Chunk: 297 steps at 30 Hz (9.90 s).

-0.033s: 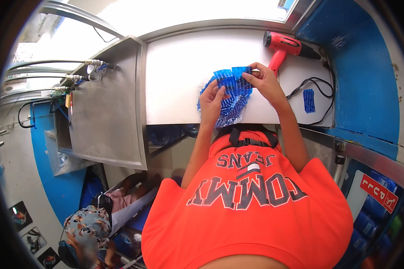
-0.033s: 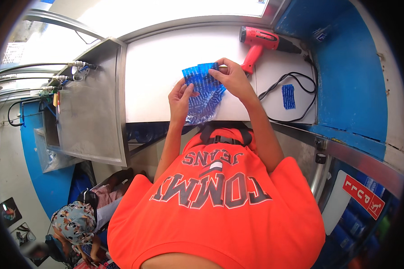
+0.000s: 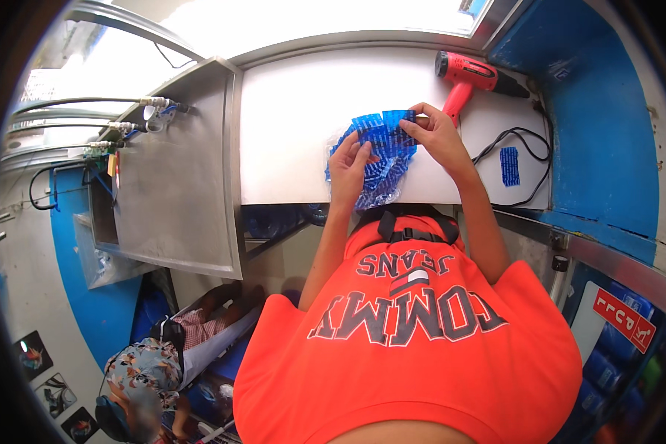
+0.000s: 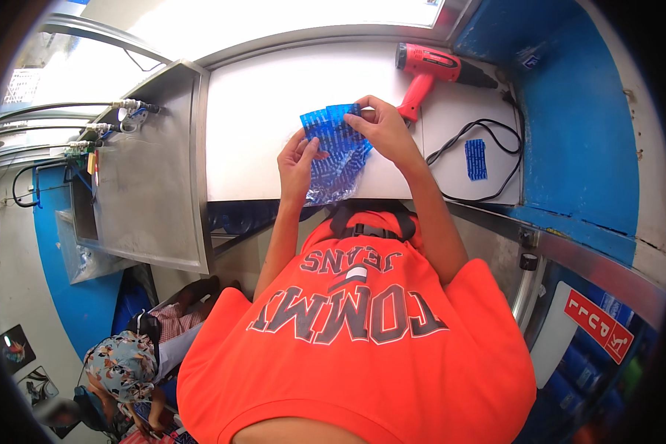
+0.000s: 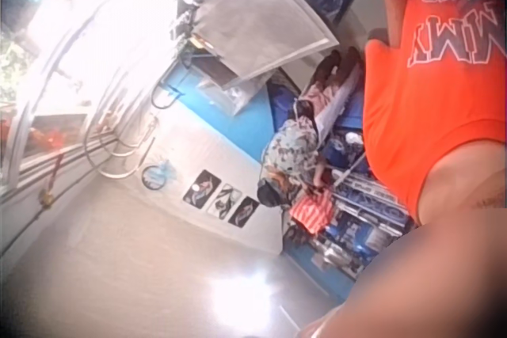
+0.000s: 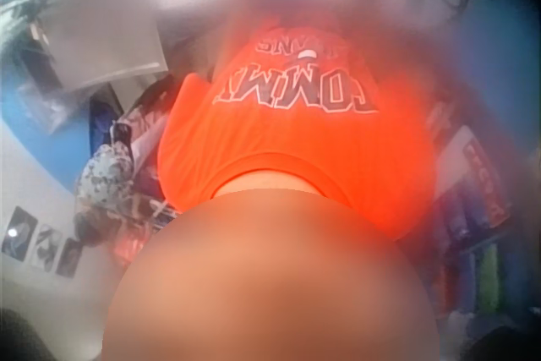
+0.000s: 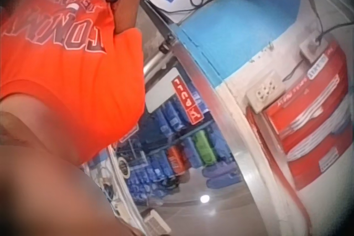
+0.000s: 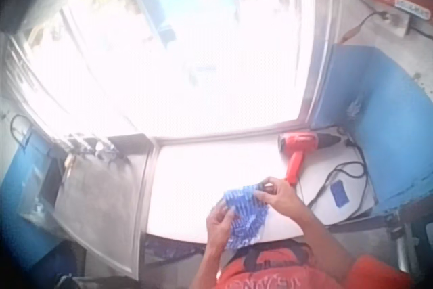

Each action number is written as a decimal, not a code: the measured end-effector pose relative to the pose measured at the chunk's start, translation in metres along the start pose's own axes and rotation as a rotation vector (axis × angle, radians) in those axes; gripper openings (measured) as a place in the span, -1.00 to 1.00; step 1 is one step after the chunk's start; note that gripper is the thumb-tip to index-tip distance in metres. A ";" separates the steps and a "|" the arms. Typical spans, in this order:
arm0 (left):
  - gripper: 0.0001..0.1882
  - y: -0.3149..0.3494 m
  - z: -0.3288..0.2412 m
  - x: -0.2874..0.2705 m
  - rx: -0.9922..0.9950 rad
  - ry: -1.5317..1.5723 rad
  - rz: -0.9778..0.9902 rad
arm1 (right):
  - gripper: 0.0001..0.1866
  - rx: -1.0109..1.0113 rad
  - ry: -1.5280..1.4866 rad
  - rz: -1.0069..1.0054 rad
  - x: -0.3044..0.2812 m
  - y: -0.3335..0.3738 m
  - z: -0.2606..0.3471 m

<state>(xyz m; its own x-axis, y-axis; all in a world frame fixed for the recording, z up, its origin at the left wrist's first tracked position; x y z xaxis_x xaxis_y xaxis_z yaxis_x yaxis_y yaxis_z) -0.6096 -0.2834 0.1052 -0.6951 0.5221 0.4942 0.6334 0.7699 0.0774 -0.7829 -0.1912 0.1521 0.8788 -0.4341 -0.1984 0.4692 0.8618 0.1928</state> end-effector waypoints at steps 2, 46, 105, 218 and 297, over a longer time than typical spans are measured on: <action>-0.65 0.002 0.002 -0.004 -0.010 -0.018 -0.022 | -0.86 -0.046 0.074 -0.006 0.001 0.002 0.004; -0.68 0.028 0.028 -0.007 -0.169 -0.062 -0.011 | -0.82 0.114 -0.266 0.069 0.042 0.033 -0.065; -0.80 0.021 -0.003 -0.026 0.013 -0.391 -0.120 | -0.23 -0.131 -0.155 0.075 -0.001 0.039 -0.039; -0.60 0.053 0.017 0.009 -0.678 0.740 0.045 | -0.83 -0.585 0.161 0.247 0.012 0.029 0.008; -0.71 0.030 0.001 0.015 -0.373 0.138 0.013 | -0.84 0.004 -0.228 -0.025 0.036 0.024 -0.046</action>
<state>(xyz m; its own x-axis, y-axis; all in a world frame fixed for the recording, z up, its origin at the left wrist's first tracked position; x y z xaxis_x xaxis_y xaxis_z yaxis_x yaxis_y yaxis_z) -0.6014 -0.2521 0.1140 -0.6497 0.4570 0.6074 0.7398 0.5640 0.3669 -0.7445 -0.1742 0.1051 0.8637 -0.5036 0.0188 0.4909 0.8492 0.1945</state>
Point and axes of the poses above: each hand's wrist, its own y-axis away from the middle knuckle, its own x-axis out of the palm, z = x × y, the point moved 4 cm from there along -y, towards the middle knuckle, and after that the axes turned 14 degrees about y, right-handed, at the moved point
